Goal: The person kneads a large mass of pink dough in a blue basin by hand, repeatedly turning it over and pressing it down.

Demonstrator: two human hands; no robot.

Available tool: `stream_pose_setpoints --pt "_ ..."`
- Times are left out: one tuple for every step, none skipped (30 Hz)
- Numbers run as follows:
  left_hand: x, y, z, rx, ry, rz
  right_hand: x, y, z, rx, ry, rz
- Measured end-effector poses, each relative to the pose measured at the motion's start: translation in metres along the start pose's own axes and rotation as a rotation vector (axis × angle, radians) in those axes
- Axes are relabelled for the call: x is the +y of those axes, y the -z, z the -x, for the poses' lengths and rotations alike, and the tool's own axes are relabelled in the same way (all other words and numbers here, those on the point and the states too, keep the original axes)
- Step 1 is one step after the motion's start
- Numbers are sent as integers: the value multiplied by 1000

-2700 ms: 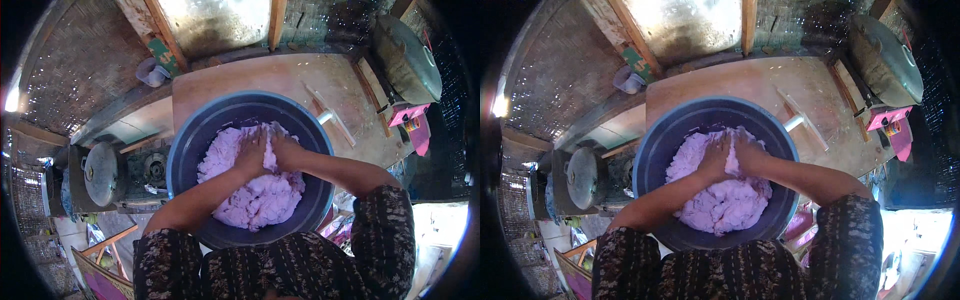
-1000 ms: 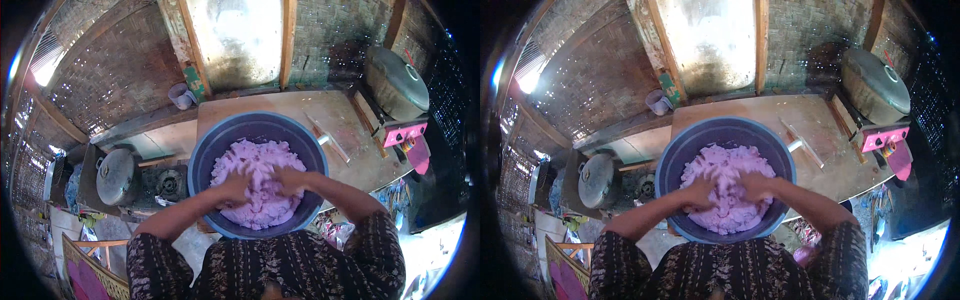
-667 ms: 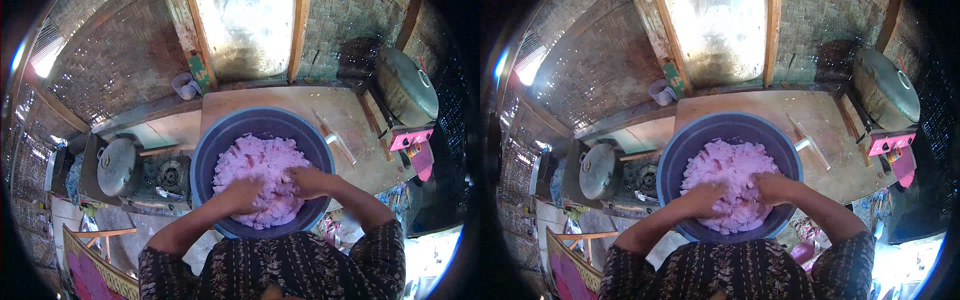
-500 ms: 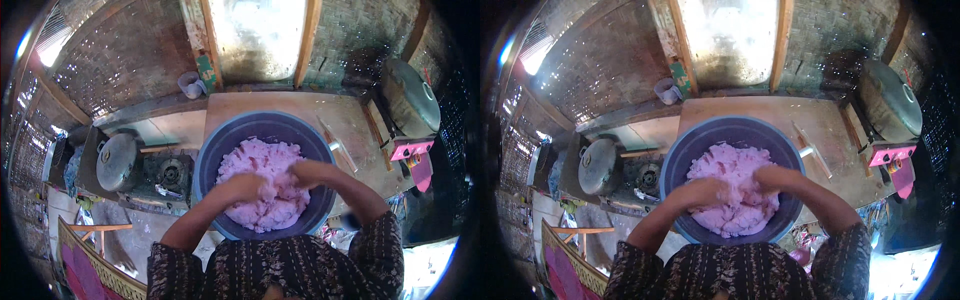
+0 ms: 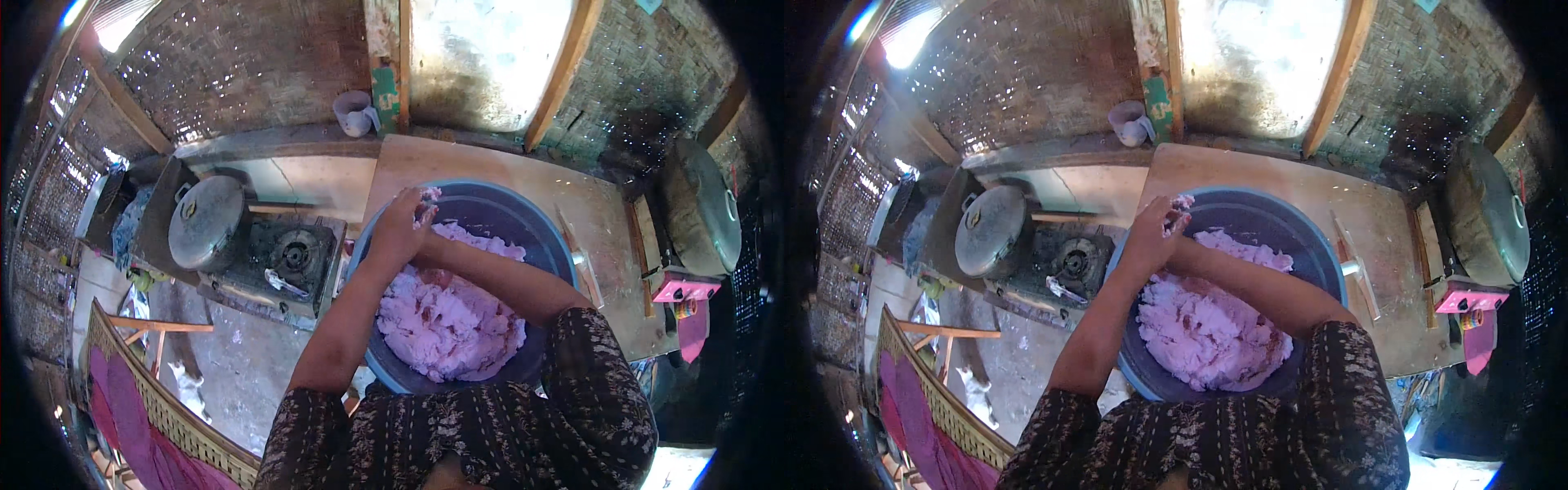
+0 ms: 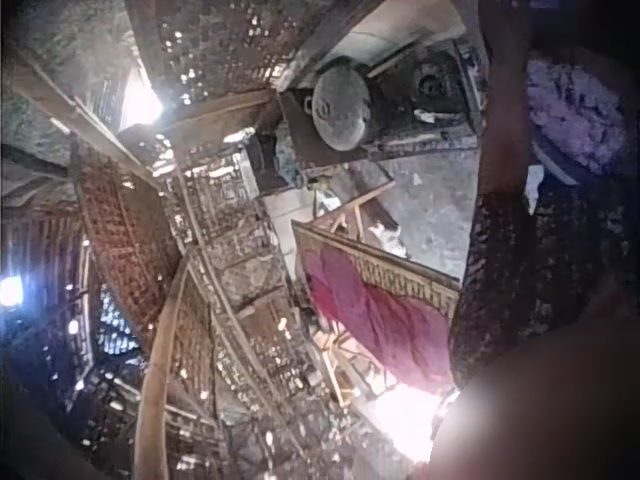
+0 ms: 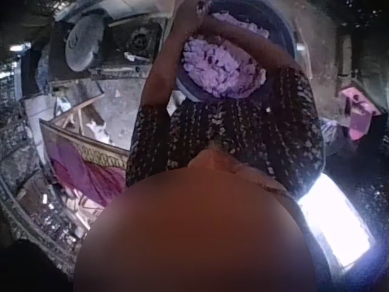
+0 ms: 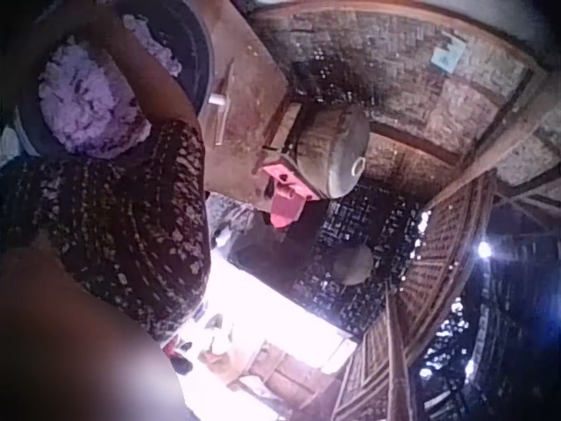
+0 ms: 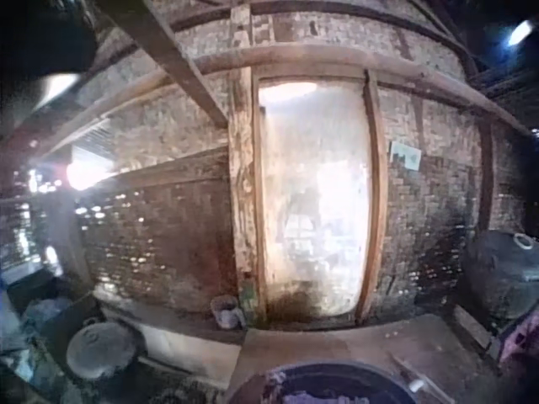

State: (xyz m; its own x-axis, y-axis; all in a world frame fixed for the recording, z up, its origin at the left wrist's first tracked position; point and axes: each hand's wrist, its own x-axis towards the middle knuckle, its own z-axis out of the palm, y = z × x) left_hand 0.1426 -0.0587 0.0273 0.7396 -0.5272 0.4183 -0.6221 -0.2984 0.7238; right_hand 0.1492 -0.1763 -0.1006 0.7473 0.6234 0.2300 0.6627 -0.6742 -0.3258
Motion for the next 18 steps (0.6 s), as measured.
stream_pose_setpoints --pt "1 1 -1 3 -13 9 -2 2 2 -13 6 56" --pt "1 1 -1 4 -26 18 -6 2 3 -27 13 107" --pt "1 1 -1 6 -39 28 -12 0 6 68 77 260" --pt "0 -2 -1 2 -39 29 -17 2 9 166 138 416" --pt "-4 -3 -1 2 -37 24 -27 12 8 143 143 441" --pt "-6 -3 1 2 -33 18 -35 24 7 120 147 466" --pt "-4 -2 1 13 -40 28 -41 35 6 103 147 498" --pt "-1 -2 0 23 -53 38 -30 26 7 123 149 403" --pt "2 -2 -1 32 -67 49 -14 10 6 143 153 309" --pt "1 -2 -3 46 -39 44 -11 8 2 159 160 211" --pt "-2 -2 -5 60 -12 39 -10 7 1 20 66 175" --pt "-2 -1 -5 75 15 33 -9 5 0 -120 -29 139" --pt "-2 3 -4 76 30 75 -12 10 -4 -260 -116 102" --pt "0 10 -3 83 40 114 -20 22 -7 -265 -131 60" --pt "3 19 -1 91 50 152 -31 34 -8 -272 -145 19" --pt "7 24 -1 109 32 252 -37 42 -4 -274 -174 -23" --pt "12 32 0 128 15 351 -35 40 -1 -228 -180 -29" --pt "18 42 2 148 -2 449 -30 34 -1 -183 -184 -35"
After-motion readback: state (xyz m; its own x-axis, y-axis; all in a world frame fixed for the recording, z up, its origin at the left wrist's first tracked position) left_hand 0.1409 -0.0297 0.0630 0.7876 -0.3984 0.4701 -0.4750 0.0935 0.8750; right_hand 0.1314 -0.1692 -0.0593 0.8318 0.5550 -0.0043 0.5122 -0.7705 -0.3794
